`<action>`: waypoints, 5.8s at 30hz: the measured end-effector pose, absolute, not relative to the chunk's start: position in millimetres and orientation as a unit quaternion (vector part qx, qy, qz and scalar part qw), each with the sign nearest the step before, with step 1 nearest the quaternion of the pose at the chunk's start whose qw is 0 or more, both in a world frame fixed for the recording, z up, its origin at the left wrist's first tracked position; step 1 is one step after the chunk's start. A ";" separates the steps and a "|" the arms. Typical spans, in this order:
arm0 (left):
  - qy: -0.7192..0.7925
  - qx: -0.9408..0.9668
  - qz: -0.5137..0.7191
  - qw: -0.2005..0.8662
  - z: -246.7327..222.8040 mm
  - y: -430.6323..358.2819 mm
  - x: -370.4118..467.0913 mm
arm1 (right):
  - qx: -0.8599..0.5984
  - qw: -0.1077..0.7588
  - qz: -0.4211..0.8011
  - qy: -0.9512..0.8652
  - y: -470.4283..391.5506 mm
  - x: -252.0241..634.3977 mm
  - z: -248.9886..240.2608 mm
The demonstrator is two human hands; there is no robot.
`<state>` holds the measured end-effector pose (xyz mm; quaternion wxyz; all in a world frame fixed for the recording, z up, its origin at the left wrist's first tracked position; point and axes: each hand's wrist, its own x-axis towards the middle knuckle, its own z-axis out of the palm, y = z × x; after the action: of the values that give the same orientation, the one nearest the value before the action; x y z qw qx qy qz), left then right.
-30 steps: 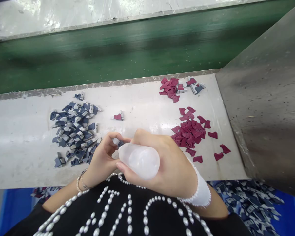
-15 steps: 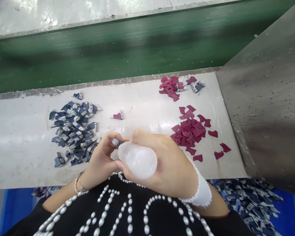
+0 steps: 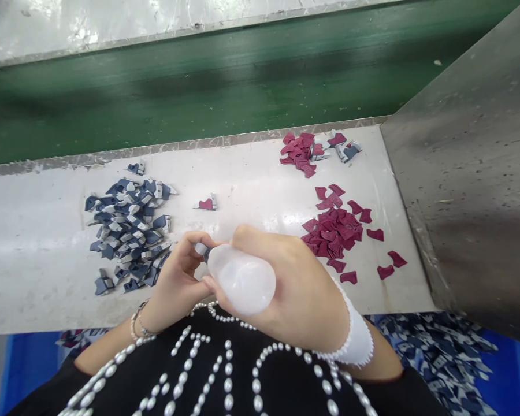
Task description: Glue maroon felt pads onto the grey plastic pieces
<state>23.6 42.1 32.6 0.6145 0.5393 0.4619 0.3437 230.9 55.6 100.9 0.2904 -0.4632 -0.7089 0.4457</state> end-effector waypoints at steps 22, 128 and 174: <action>0.463 0.555 0.349 0.596 34.8 43.5 21.5 | -0.442 0.265 0.439 -0.736 49.6 235.4 103.9; 0.446 0.651 0.325 0.521 44.4 47.2 17.7 | -0.455 0.267 0.470 -0.708 56.5 245.9 118.2; 0.510 0.518 0.259 0.636 -1.7 38.6 7.0 | -0.575 0.038 0.294 -0.762 38.9 280.3 11.6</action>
<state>7.0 38.6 -1.7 0.6357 0.5179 0.5104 0.2591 280.3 38.9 11.6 0.0378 -0.5750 -0.7625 0.2942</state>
